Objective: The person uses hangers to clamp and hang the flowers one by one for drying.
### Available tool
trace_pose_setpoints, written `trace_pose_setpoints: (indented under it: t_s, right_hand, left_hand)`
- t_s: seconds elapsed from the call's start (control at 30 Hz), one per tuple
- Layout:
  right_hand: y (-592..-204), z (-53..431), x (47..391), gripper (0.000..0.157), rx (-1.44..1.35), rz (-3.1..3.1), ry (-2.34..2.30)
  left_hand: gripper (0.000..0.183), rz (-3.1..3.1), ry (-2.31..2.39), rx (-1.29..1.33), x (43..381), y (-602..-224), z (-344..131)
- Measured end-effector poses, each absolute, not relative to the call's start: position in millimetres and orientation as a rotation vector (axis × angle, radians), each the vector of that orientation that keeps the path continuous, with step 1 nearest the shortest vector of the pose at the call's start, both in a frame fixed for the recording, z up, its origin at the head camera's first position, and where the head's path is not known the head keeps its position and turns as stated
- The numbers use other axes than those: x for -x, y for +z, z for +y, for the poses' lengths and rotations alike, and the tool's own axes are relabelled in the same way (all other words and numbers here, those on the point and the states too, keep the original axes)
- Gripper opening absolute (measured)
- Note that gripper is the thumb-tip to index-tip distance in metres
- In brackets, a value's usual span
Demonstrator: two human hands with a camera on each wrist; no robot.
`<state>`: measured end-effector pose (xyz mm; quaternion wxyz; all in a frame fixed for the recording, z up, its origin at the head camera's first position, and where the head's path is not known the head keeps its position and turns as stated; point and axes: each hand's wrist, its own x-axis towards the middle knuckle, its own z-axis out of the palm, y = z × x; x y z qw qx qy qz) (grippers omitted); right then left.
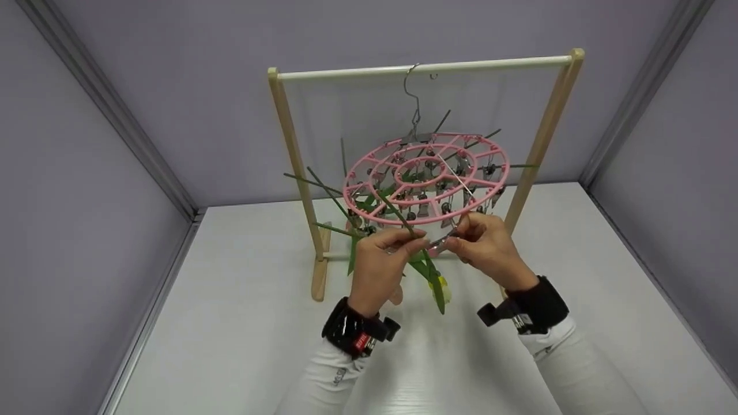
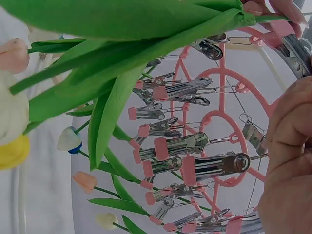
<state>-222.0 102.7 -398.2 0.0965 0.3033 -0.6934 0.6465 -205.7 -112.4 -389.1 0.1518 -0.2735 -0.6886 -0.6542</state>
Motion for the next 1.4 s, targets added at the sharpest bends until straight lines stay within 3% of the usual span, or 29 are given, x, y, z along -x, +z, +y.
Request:
trace_pose_setpoints:
  t_s: [0.43,0.97,1.4]
  right_hand:
    - [-401,101,220,0.030,-0.942,-2.063,1.989]
    - [-402,96,224,0.014,-0.740,-2.331,1.791]
    - [-395,98,222,0.020,-0.567,-2.483,1.729]
  left_hand:
    - [0.012,-1.940,-1.951,0.764,202,-390,-109]
    - [0.017,-2.096,-1.891,0.628,208,-400,-115]
    - [0.026,-2.226,-1.884,0.532,207,-416,-124]
